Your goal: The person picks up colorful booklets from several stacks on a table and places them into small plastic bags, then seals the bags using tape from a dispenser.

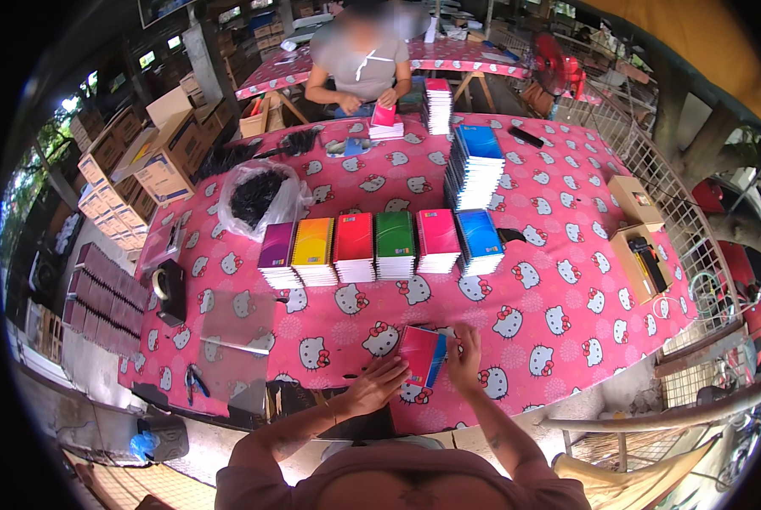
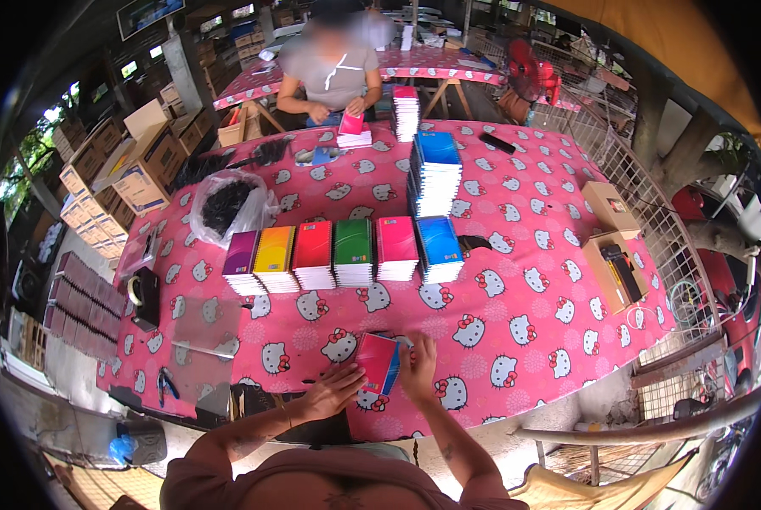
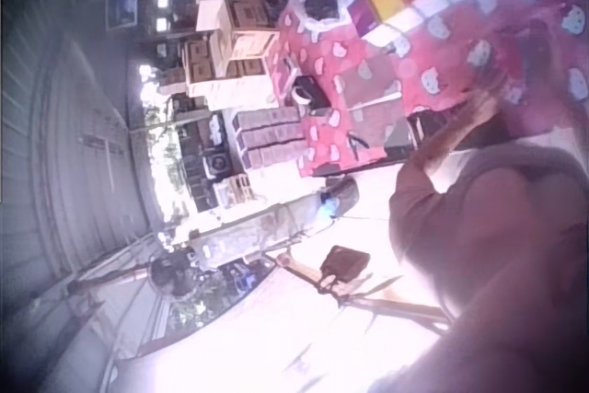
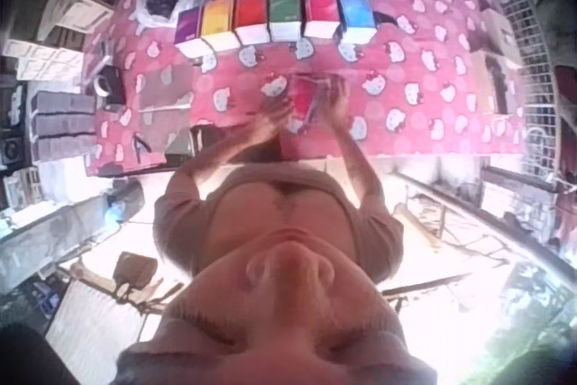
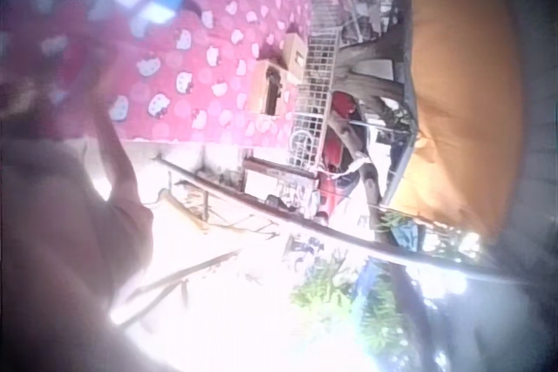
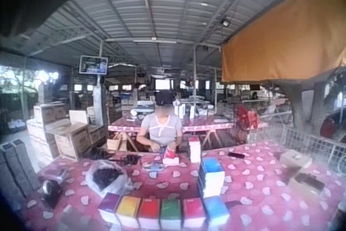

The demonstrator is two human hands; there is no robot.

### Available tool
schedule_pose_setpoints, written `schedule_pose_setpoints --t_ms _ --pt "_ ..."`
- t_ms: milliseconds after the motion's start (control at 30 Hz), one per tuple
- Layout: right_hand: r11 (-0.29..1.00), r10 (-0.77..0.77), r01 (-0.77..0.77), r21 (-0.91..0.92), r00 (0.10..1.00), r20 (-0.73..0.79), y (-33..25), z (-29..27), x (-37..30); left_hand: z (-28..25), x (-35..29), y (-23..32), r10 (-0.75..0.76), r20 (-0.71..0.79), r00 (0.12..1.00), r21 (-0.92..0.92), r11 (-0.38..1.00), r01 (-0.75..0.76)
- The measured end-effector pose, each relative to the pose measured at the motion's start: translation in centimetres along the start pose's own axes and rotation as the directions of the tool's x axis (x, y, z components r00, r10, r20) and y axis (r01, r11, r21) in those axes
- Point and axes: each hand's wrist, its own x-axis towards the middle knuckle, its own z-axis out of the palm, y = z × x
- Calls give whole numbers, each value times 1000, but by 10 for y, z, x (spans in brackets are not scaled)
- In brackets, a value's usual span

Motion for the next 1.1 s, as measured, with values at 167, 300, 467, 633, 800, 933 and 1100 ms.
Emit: schedule_pose_setpoints --t_ms 167,300,467,633,800,933,1100 --pt "758 -582 589 -280 805 118 -58 67 120 -31 70 -68 -262 -306 915 75 952 297" --pt "716 -469 529 -456 848 248 -56 103 162 -67 120 -153 -274 -379 884 350 842 411" --pt "856 -466 467 -221 883 61 -47 49 112 -106 97 -129 -300 -378 876 265 871 413" --pt "939 -309 344 10 829 466 28 -12 29 -140 118 -41 -305 -131 943 14 951 309" --pt "976 -185 104 192 860 475 53 -4 30 -24 122 -7 -406 287 868 -137 879 457" --pt "981 1 -53 184 962 275 31 4 40 -33 89 -97 -469 -172 866 -61 883 466" --pt "788 -20 -246 565 906 423 -25 69 40 -117 51 -190 -337 -276 900 382 821 425"
